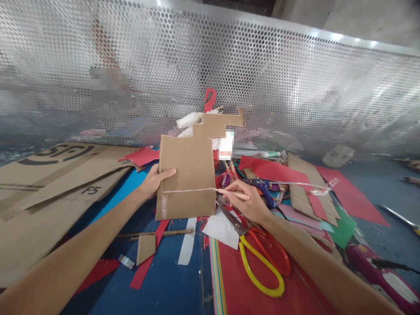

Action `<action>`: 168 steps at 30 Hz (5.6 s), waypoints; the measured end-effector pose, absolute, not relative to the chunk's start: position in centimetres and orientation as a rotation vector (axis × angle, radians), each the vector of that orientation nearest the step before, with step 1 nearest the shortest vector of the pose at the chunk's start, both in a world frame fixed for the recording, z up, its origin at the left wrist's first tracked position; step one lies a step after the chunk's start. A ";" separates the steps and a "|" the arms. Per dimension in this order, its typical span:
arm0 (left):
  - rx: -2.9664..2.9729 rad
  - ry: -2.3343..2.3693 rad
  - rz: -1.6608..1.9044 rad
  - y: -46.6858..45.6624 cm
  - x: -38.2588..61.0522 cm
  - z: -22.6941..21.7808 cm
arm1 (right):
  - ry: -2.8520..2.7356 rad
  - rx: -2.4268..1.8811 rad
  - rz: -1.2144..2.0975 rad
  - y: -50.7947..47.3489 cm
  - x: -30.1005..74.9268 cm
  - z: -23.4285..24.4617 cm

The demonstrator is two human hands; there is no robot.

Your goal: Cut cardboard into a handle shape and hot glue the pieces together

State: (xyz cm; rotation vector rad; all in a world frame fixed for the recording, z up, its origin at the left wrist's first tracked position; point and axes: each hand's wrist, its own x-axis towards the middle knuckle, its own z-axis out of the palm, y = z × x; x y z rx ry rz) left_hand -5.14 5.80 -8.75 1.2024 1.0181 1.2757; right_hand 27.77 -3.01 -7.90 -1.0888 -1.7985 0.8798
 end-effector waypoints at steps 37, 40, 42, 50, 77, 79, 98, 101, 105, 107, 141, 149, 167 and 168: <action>1.225 1.088 1.270 5.6 -5.0 -8.4 | -2.031 -1.106 0.805 -3.1 28.1 -7.3; 1.217 1.074 1.265 5.6 -5.0 -8.4 | -2.102 -1.109 0.832 -3.1 28.0 -7.2; 1.211 1.062 1.265 5.6 -5.0 -8.5 | -2.117 -1.108 0.838 -3.2 28.0 -7.0; 1.210 1.038 1.260 5.7 -5.1 -8.6 | -2.143 -1.115 0.875 -3.3 27.9 -7.0; 1.247 1.057 1.242 5.4 -5.0 -8.3 | -1.819 -1.065 0.885 -2.8 28.1 -8.3; 1.245 1.057 1.240 5.3 -4.9 -8.1 | -1.815 -1.069 0.882 -2.8 28.1 -8.2; 1.193 0.978 1.279 4.9 -4.6 -7.9 | -1.788 -1.087 0.952 -3.0 28.2 -8.1; 1.193 0.976 1.274 4.9 -4.5 -7.9 | -1.787 -1.076 0.945 -3.0 28.2 -8.2; 1.189 0.946 1.274 4.7 -4.2 -7.3 | -1.740 -1.000 0.912 -3.2 28.2 -7.9; 1.174 0.920 1.269 4.4 -3.6 -6.8 | -1.735 -0.940 0.841 -3.5 28.0 -7.2; 1.287 0.837 1.156 1.7 2.4 -6.8 | -1.995 -1.063 0.914 -6.6 23.2 -6.6; 1.284 0.831 1.152 1.6 2.4 -6.7 | -1.992 -1.076 0.914 -6.6 23.2 -6.3; 1.278 0.825 1.166 1.9 2.4 -7.1 | -2.099 -1.096 0.898 -7.4 23.1 -5.6; 1.274 0.822 1.166 1.8 2.4 -7.0 | -2.106 -1.095 0.898 -7.5 23.1 -5.6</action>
